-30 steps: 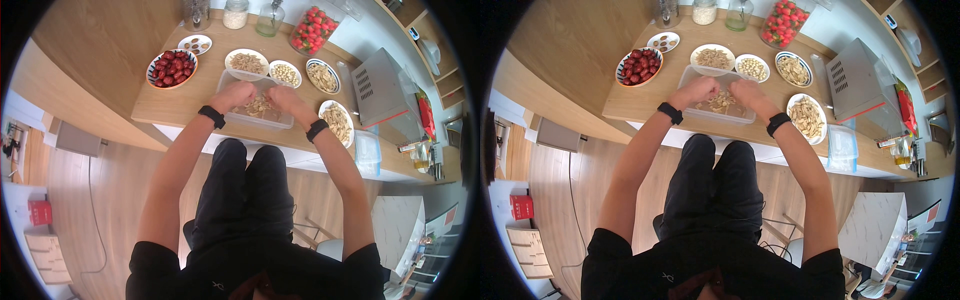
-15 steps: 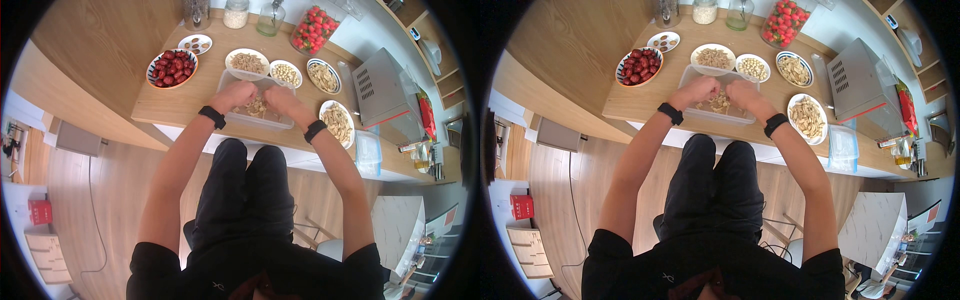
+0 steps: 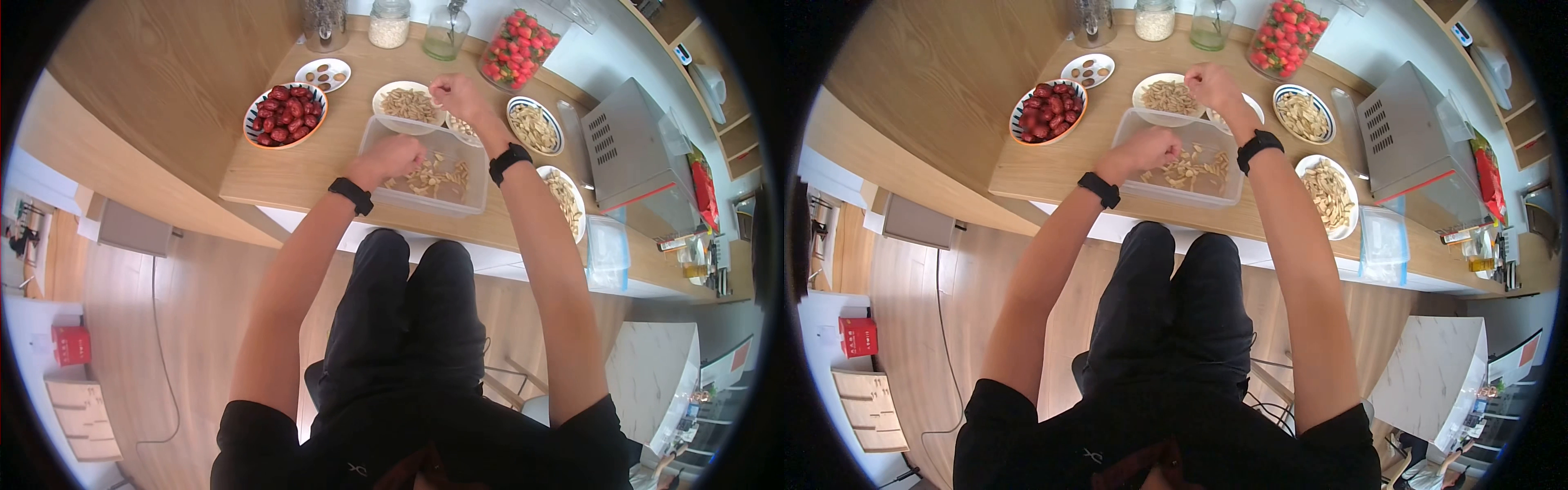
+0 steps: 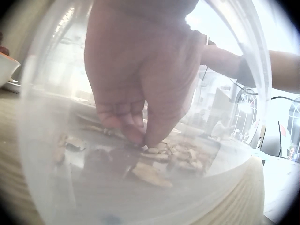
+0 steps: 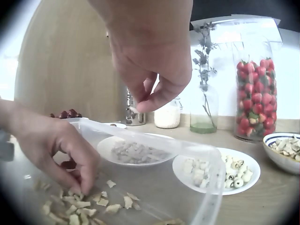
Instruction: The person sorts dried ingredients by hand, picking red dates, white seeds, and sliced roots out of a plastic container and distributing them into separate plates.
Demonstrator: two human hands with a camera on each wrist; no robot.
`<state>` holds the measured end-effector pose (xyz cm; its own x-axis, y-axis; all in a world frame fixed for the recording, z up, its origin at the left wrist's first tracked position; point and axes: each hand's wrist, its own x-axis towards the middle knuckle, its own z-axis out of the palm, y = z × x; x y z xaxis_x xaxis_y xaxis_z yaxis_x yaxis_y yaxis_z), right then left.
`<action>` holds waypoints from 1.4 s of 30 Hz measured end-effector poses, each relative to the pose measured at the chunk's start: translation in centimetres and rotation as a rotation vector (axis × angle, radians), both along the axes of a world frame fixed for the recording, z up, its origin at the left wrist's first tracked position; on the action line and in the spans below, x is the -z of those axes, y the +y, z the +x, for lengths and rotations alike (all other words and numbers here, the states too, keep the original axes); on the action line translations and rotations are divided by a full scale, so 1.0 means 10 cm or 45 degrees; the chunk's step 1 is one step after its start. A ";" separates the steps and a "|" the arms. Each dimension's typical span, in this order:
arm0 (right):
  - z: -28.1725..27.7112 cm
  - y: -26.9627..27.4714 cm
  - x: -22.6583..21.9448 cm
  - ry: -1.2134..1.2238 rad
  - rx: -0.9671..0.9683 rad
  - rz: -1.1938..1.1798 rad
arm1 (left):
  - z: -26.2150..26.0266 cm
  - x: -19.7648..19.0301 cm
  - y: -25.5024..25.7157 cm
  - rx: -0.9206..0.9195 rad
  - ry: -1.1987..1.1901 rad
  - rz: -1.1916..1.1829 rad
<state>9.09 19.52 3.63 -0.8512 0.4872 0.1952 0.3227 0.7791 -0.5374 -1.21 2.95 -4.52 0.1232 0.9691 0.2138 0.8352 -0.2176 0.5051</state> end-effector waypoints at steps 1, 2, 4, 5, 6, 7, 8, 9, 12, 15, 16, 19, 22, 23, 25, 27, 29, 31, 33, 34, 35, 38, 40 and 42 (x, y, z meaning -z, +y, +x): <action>-0.03 0.04 0.08 0.111 0.071 -0.232 | -0.01 0.01 0.00 0.021 -0.015 0.027; -0.04 0.02 0.11 0.216 0.143 -0.468 | -0.01 0.04 -0.01 0.042 -0.034 0.050; 0.01 0.05 0.13 0.184 0.127 -0.380 | -0.03 0.09 0.02 0.023 0.001 0.045; 0.07 0.05 0.11 0.157 0.116 -0.288 | -0.02 0.12 0.04 0.011 0.040 0.044; 0.15 0.01 0.04 0.147 0.122 -0.289 | 0.01 0.10 0.03 0.016 0.029 0.042; 0.23 -0.03 -0.04 0.113 0.054 -0.236 | 0.01 0.06 0.03 0.008 -0.005 0.012; 0.31 -0.09 -0.12 0.080 -0.017 -0.184 | 0.01 0.04 0.02 -0.002 -0.037 -0.018; 0.39 -0.14 -0.16 0.075 -0.017 -0.184 | 0.01 0.05 0.01 -0.003 -0.042 -0.018; 0.59 -0.24 -0.15 -0.099 -0.239 0.143 | 0.01 0.05 0.00 -0.005 -0.020 0.075; 0.76 -0.36 0.11 -0.488 -0.312 0.540 | 0.02 0.01 0.01 0.003 -0.024 -0.016; 0.81 -0.43 0.20 -0.566 -0.263 0.695 | 0.03 -0.01 0.00 0.000 -0.028 -0.016; 0.78 -0.53 0.35 -0.694 -0.209 0.818 | 0.00 0.00 -0.01 -0.004 -0.012 -0.024; 0.74 -0.56 0.39 -0.819 -0.244 0.815 | 0.00 0.01 0.01 -0.007 -0.008 -0.053; 0.74 -0.58 0.39 -0.881 -0.285 0.839 | 0.01 0.01 0.02 -0.014 -0.014 -0.078; 0.71 -0.65 0.41 -0.910 -0.226 0.847 | 0.01 0.02 0.03 -0.019 -0.019 -0.078; 0.71 -0.67 0.44 -0.935 -0.175 0.860 | 0.01 0.01 0.02 -0.032 -0.023 -0.076; 0.72 -0.70 0.45 -0.903 -0.123 0.886 | 0.00 0.01 0.01 -0.026 -0.001 -0.071; 0.74 -0.72 0.44 -0.898 -0.131 0.928 | 0.00 0.02 0.02 -0.018 0.008 -0.065; 0.77 -0.73 0.42 -0.895 -0.133 0.973 | 0.01 0.00 0.03 -0.006 0.017 -0.054; 0.77 -0.74 0.41 -0.907 -0.141 0.963 | 0.01 -0.01 0.03 -0.020 0.008 -0.093; 0.77 -0.74 0.41 -0.917 -0.151 0.952 | 0.01 -0.01 0.02 -0.036 -0.001 -0.133; 0.76 -0.75 0.45 -0.865 -0.103 0.902 | -0.01 0.00 0.00 -0.043 0.001 -0.092; 0.79 -0.73 0.45 -0.825 -0.160 0.876 | -0.01 0.03 0.01 -0.037 -0.039 -0.090; 0.83 -0.69 0.43 -0.787 -0.215 0.848 | 0.00 0.02 0.01 -0.028 -0.081 -0.089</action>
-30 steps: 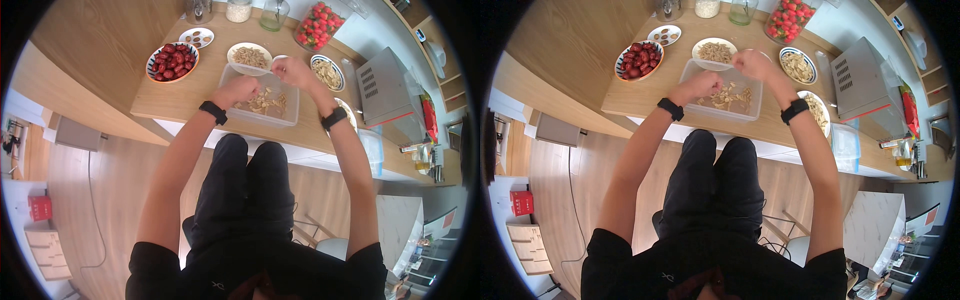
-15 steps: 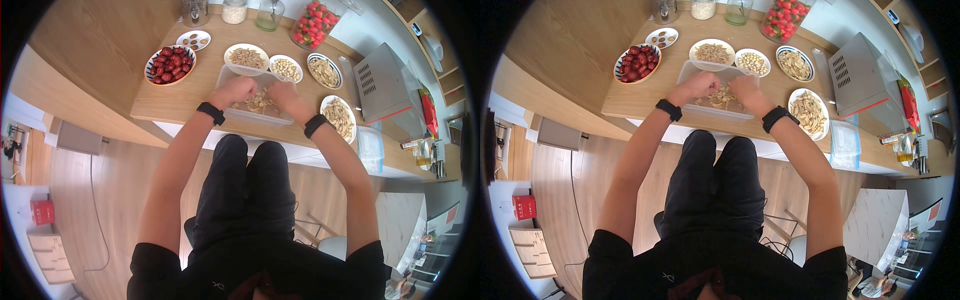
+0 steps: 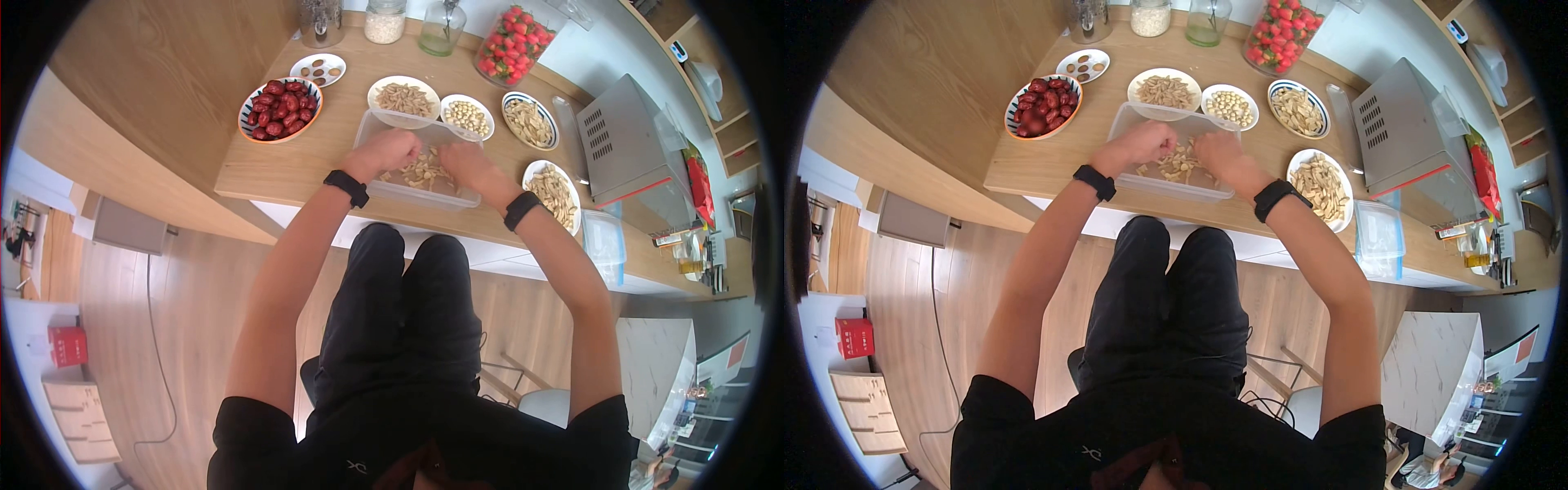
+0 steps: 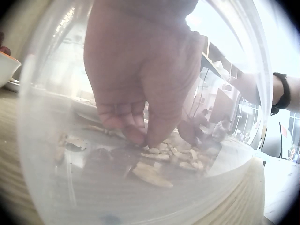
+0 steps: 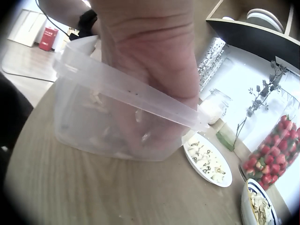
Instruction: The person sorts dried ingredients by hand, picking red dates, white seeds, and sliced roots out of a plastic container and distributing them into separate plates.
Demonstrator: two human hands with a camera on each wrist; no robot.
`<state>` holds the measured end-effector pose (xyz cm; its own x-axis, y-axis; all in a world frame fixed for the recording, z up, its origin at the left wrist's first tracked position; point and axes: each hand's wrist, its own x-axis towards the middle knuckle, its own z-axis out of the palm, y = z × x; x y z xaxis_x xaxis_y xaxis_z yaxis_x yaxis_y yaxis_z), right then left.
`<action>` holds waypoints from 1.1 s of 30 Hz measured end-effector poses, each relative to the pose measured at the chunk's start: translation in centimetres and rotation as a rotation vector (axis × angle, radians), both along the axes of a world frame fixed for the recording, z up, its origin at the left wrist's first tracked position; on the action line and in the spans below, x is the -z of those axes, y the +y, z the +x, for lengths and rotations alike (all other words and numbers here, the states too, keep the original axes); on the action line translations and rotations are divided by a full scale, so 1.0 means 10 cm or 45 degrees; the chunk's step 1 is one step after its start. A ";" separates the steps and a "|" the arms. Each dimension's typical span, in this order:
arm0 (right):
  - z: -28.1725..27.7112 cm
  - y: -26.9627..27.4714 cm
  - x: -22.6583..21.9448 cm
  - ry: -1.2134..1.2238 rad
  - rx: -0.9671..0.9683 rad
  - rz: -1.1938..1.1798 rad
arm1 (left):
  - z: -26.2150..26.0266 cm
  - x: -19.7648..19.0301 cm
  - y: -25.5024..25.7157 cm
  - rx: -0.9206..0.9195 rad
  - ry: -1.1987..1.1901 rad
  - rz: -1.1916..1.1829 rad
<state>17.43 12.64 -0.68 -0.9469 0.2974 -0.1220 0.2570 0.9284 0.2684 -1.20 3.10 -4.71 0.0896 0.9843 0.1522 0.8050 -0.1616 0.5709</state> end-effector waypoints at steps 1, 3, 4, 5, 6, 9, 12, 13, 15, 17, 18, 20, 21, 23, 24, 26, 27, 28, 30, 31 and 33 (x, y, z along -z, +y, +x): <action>0.02 0.03 -0.02 0.052 -0.057 -0.057 | 0.00 0.00 0.00 -0.003 0.010 -0.021; 0.04 0.09 -0.07 0.102 -0.113 -0.115 | 0.01 -0.03 0.00 -0.006 0.019 -0.045; 0.02 0.14 -0.11 0.102 -0.110 -0.241 | 0.01 -0.04 -0.01 -0.012 0.057 -0.050; 0.02 0.17 -0.15 0.102 -0.107 -0.367 | 0.02 -0.05 -0.01 -0.018 0.096 -0.055; 0.01 0.14 -0.26 0.103 -0.106 -0.367 | 0.02 -0.05 0.00 -0.017 0.096 -0.055; 0.00 0.12 -0.42 0.044 -0.094 -0.483 | 0.01 -0.02 0.01 0.014 0.100 -0.020; 0.00 0.15 -0.38 0.122 -0.098 -0.518 | 0.00 0.01 0.01 -0.003 0.089 -0.019; 0.00 0.16 -0.35 0.129 -0.099 -0.440 | 0.00 0.01 0.02 -0.001 0.095 -0.011; 0.01 0.17 -0.27 0.136 -0.101 -0.361 | 0.01 -0.03 0.00 0.001 0.102 -0.003; 0.02 0.15 -0.18 0.089 -0.100 -0.199 | 0.01 -0.05 -0.02 -0.002 0.048 -0.016; 0.02 0.14 -0.13 0.089 -0.101 -0.199 | 0.02 -0.06 -0.03 -0.004 0.049 -0.016; 0.03 0.10 -0.06 0.067 -0.081 -0.214 | 0.02 -0.06 -0.04 -0.005 0.017 0.002; 0.04 0.07 -0.06 0.066 -0.082 -0.214 | 0.02 -0.06 -0.04 -0.006 0.017 0.001; 0.03 0.02 -0.05 -0.033 -0.037 -0.132 | 0.02 -0.07 -0.04 0.000 0.026 0.010; 0.02 0.01 -0.06 -0.033 -0.037 -0.131 | 0.02 -0.07 -0.04 0.000 0.026 0.012; 0.01 0.02 -0.07 -0.068 -0.026 -0.161 | 0.03 -0.09 -0.04 -0.016 0.023 -0.035; 0.01 0.03 -0.07 -0.065 -0.025 -0.157 | 0.03 -0.10 -0.04 -0.016 0.026 -0.031; 0.01 0.04 -0.07 -0.039 -0.042 -0.181 | 0.04 -0.11 -0.05 -0.012 0.036 -0.024; -0.03 0.02 -0.17 -0.014 -0.067 -0.205 | 0.02 -0.09 -0.05 -0.015 0.046 -0.017; -0.05 0.05 -0.25 -0.003 -0.070 -0.291 | 0.03 -0.09 -0.05 0.001 0.032 0.009; -0.11 0.13 -0.35 0.009 -0.069 -0.376 | 0.03 -0.08 -0.04 0.021 0.020 0.035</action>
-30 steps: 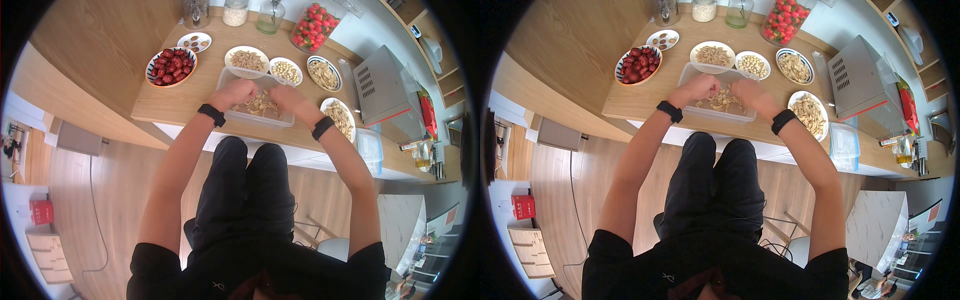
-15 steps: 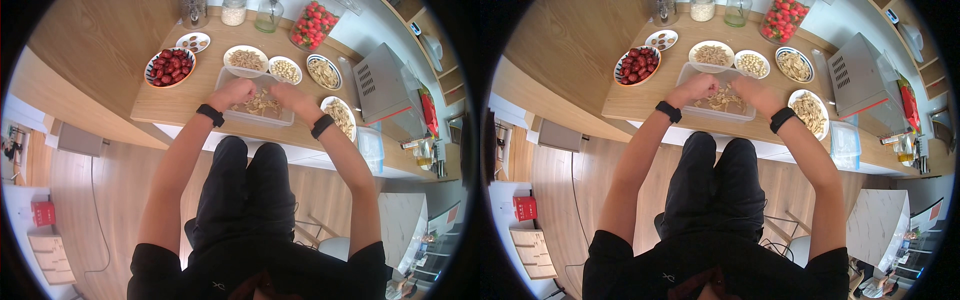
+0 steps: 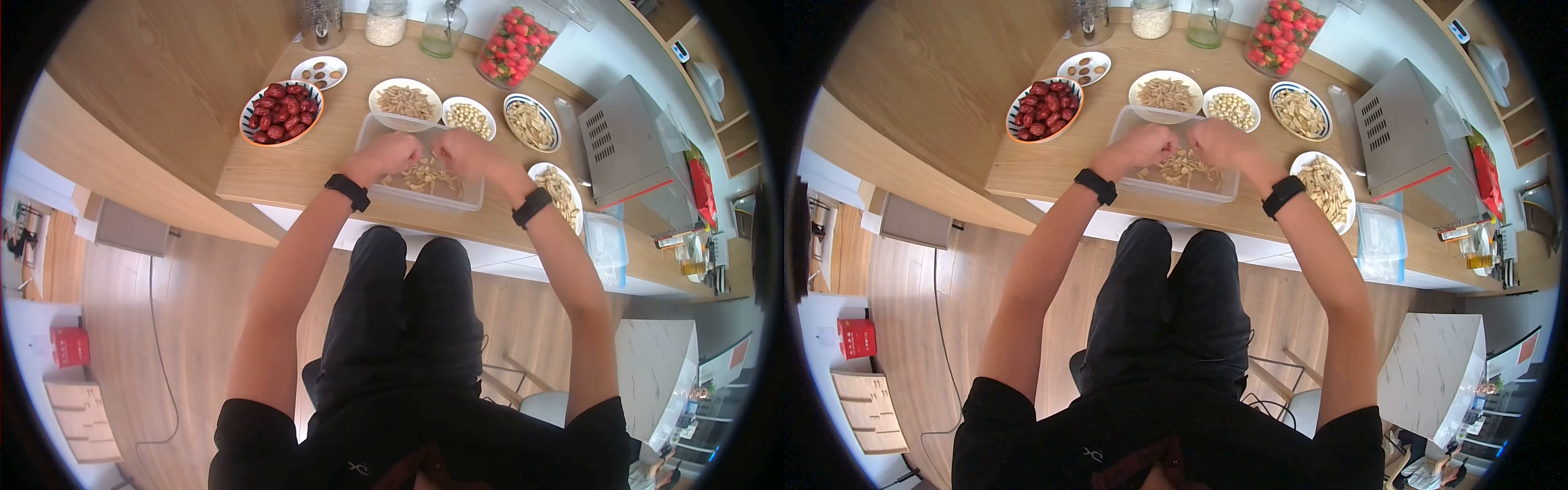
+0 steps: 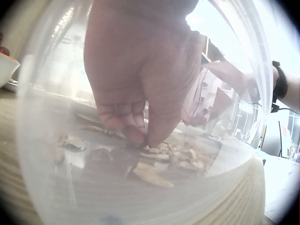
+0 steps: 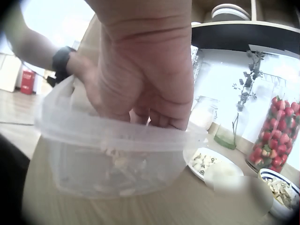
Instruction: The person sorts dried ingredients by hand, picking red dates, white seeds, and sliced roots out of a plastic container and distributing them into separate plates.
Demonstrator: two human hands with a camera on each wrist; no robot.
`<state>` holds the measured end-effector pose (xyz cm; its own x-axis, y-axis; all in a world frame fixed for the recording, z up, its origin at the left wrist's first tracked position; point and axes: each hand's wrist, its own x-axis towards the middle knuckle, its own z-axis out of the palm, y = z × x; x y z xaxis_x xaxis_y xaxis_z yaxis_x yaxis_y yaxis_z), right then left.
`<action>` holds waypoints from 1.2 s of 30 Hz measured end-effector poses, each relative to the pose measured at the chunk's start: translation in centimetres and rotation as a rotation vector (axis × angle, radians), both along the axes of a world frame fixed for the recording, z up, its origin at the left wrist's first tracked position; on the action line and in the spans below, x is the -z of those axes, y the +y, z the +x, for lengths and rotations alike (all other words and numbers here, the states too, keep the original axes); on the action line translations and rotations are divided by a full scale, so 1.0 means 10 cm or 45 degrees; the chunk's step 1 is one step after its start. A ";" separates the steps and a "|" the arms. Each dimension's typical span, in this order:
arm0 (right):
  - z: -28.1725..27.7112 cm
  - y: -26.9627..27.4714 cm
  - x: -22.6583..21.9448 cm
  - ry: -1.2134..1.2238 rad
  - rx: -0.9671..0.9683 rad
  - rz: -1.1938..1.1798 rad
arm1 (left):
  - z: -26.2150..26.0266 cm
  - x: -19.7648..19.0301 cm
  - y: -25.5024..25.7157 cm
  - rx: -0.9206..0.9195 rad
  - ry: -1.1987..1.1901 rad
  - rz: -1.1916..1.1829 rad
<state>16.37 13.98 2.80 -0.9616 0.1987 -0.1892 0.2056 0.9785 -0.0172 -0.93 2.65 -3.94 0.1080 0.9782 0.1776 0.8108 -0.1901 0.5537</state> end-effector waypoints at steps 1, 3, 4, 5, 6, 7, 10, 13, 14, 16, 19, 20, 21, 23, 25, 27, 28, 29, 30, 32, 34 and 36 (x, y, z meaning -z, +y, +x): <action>-0.06 0.06 -0.06 0.201 -0.031 -0.188 | 0.00 0.00 0.01 0.004 0.019 -0.025; -0.18 0.19 -0.14 0.406 -0.060 -0.375 | -0.01 0.00 0.02 0.009 0.040 -0.050; -0.25 0.24 -0.18 0.528 0.033 -0.499 | -0.01 0.00 0.02 0.007 0.056 -0.029; -0.33 0.29 -0.21 0.649 0.128 -0.623 | -0.01 0.00 0.01 0.006 0.072 -0.010; -0.43 0.36 -0.17 0.655 0.129 -0.623 | 0.00 0.00 0.00 0.008 0.077 -0.010; -0.54 0.42 -0.12 0.783 0.228 -0.708 | 0.01 -0.01 0.00 -0.009 0.058 -0.034; -0.65 0.48 -0.01 0.949 0.392 -0.768 | 0.00 0.01 0.02 -0.023 0.032 -0.049; -0.59 0.36 -0.02 1.012 0.400 -0.645 | -0.04 0.09 0.03 0.019 0.022 0.050; -0.51 0.27 -0.02 1.042 0.347 -0.546 | -0.04 0.12 0.03 0.062 0.022 0.138; -0.32 0.11 -0.05 0.962 0.319 -0.571 | -0.02 0.10 0.02 0.043 -0.001 0.092; -0.05 0.02 0.01 0.696 0.216 -0.514 | -0.02 0.13 0.07 0.025 0.040 0.023; 0.02 -0.01 0.03 0.498 0.132 -0.442 | -0.02 0.14 0.06 0.009 0.096 -0.005; 0.09 -0.06 0.07 0.504 0.137 -0.441 | -0.02 0.15 0.06 0.015 0.100 -0.005; 0.20 -0.12 0.14 0.231 0.086 -0.352 | 0.00 0.15 0.06 -0.039 0.160 0.067; 0.21 -0.14 0.24 0.220 0.055 -0.219 | 0.00 0.13 0.04 -0.013 0.124 0.058; 0.20 -0.18 0.27 0.207 0.024 -0.090 | -0.03 0.16 0.05 0.012 0.089 0.043; 0.21 -0.19 0.28 0.198 0.082 -0.102 | -0.04 0.18 0.05 0.035 0.104 0.105; 0.20 -0.20 0.28 0.193 0.141 -0.112 | -0.01 0.13 0.05 0.059 0.121 0.169; 0.20 -0.21 0.28 0.205 0.151 -0.116 | 0.01 0.08 0.05 0.070 0.132 0.165; 0.18 -0.21 0.28 0.172 0.173 -0.093 | 0.05 -0.04 0.01 0.006 0.047 0.130; 0.19 -0.22 0.30 0.222 0.171 -0.077 | 0.12 -0.18 -0.03 -0.061 -0.122 0.088; 0.18 -0.22 0.32 0.271 0.170 -0.059 | 0.15 -0.35 -0.05 -0.130 -0.291 0.047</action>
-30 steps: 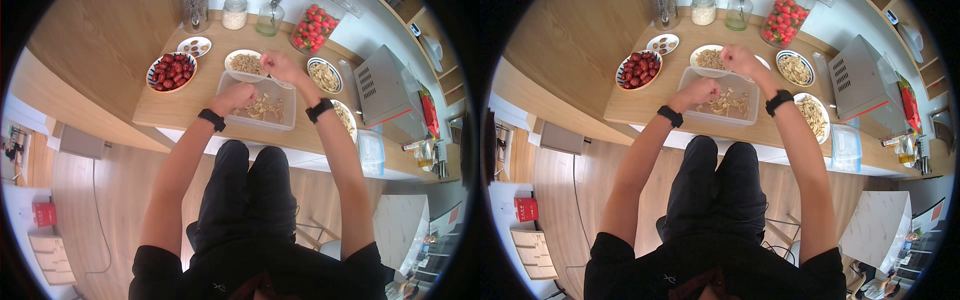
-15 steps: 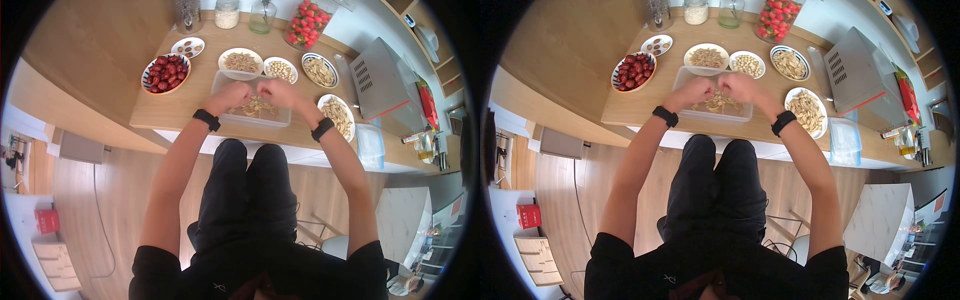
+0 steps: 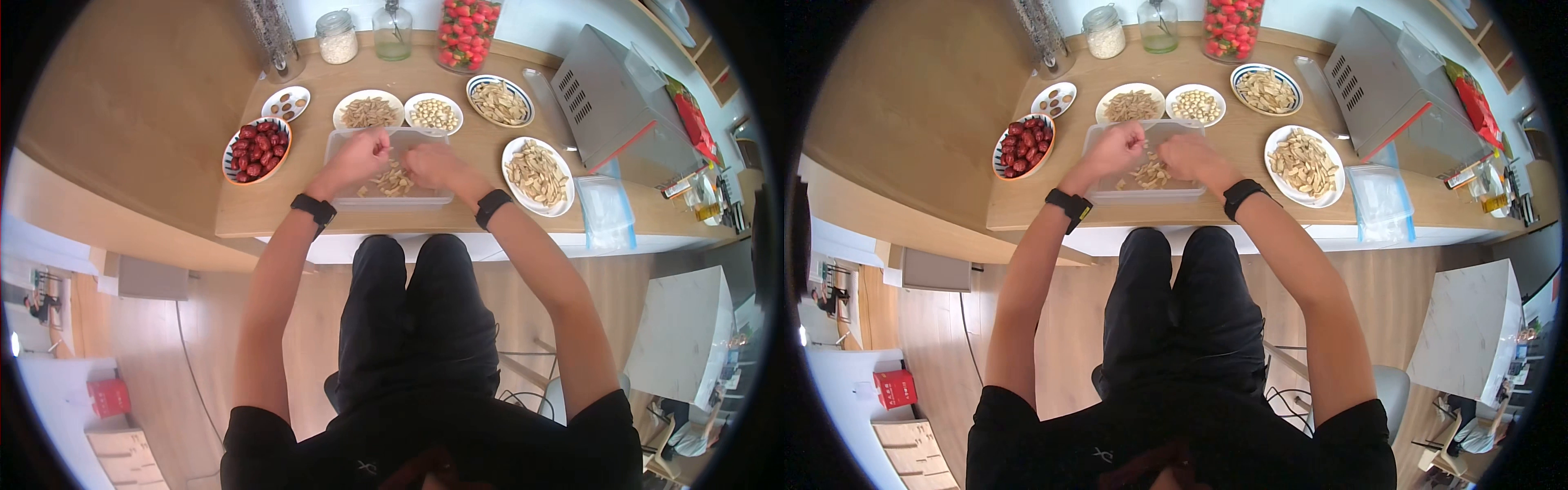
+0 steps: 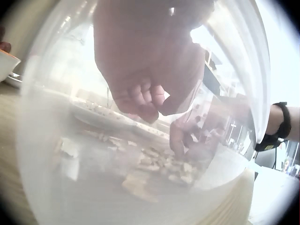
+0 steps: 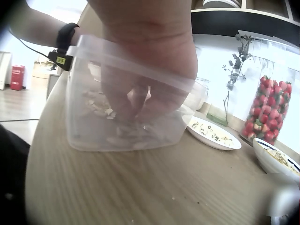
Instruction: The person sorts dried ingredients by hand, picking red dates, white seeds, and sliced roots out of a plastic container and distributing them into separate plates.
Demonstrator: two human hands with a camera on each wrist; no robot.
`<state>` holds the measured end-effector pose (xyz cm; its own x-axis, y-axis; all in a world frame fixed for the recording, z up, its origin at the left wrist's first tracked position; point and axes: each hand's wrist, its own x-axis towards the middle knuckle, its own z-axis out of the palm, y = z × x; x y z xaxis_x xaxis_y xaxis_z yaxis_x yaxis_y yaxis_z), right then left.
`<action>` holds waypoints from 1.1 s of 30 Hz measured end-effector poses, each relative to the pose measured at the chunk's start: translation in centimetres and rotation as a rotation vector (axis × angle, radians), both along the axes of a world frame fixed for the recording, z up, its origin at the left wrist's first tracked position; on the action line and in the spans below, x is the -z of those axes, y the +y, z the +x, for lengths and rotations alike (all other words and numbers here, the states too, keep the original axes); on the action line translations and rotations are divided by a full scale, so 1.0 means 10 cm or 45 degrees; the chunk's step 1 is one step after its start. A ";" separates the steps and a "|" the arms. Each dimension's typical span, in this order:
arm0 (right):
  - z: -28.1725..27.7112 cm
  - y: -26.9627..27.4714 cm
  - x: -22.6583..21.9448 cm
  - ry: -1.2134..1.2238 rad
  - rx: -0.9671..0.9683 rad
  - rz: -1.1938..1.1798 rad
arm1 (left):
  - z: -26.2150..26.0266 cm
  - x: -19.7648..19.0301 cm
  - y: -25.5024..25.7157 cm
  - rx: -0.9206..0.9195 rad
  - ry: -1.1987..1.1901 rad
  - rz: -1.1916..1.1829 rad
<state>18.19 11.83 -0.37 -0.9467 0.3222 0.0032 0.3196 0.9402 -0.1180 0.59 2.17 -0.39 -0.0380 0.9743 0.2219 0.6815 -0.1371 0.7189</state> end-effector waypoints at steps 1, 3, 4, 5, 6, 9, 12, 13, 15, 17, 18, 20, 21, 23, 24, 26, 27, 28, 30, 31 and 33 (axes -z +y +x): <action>0.00 0.00 0.00 -0.025 0.007 0.004 | -0.01 -0.11 -0.02 -0.030 -0.064 -0.013; 0.00 -0.02 -0.01 -0.042 0.023 0.001 | -0.10 -0.20 -0.01 -0.050 -0.120 -0.032; 0.00 -0.03 -0.01 -0.056 0.026 0.011 | -0.18 -0.27 0.04 -0.026 -0.085 0.029; 0.00 -0.04 -0.03 -0.070 0.028 0.023 | -0.29 -0.32 0.09 -0.004 -0.051 0.093; -0.01 -0.05 -0.03 -0.062 0.033 0.020 | -0.37 -0.39 0.13 0.002 -0.043 0.090; -0.02 -0.05 -0.03 -0.086 0.028 0.040 | -0.65 -0.54 0.29 -0.070 -0.029 0.062; -0.02 -0.04 -0.04 -0.093 -0.002 0.100 | -0.99 -0.44 0.59 -0.149 0.013 0.030; -0.02 -0.05 -0.05 -0.115 -0.005 0.117 | -1.06 -0.39 0.66 -0.145 0.018 0.031; -0.02 -0.04 -0.02 -0.139 -0.005 0.135 | -1.08 -0.36 0.72 -0.217 0.077 0.082; -0.01 -0.04 0.03 -0.056 0.001 0.134 | -1.01 -0.32 0.71 -0.253 0.058 0.099; 0.00 -0.05 0.03 -0.056 0.006 0.129 | -0.93 -0.34 0.68 -0.292 0.042 0.120; -0.01 -0.04 0.04 -0.042 0.003 0.151 | -0.76 -0.37 0.55 -0.217 0.078 0.124; -0.01 -0.04 0.05 -0.038 0.008 0.140 | -0.67 -0.37 0.45 -0.148 0.109 0.128; -0.02 -0.02 0.05 -0.067 0.019 0.063 | -0.46 -0.37 0.21 0.028 0.106 0.033; -0.02 -0.04 0.04 -0.064 0.021 0.056 | -0.42 -0.31 0.12 0.198 0.095 -0.053; -0.01 -0.06 0.01 -0.089 0.049 0.064 | -0.43 -0.11 -0.02 0.278 0.272 -0.105; -0.01 -0.06 0.02 -0.089 0.051 0.062 | -0.41 -0.08 -0.10 0.352 0.448 -0.150; -0.01 -0.06 0.02 -0.086 0.044 0.056 | -0.38 -0.05 -0.17 0.353 0.448 -0.151; -0.02 -0.07 -0.04 -0.080 0.034 0.059 | -0.19 -0.15 -0.28 0.231 0.747 -0.375; -0.01 -0.09 -0.10 -0.125 0.046 0.046 | -0.12 -0.19 -0.29 0.229 0.748 -0.370; -0.01 -0.09 -0.08 -0.176 0.057 0.030 | -0.03 -0.15 -0.30 0.249 0.613 -0.190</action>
<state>18.12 10.95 0.40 -0.9231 0.3659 -0.1183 0.3733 0.9265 -0.0475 0.24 -0.81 1.12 0.2188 0.9754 0.0281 0.9108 -0.2144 0.3527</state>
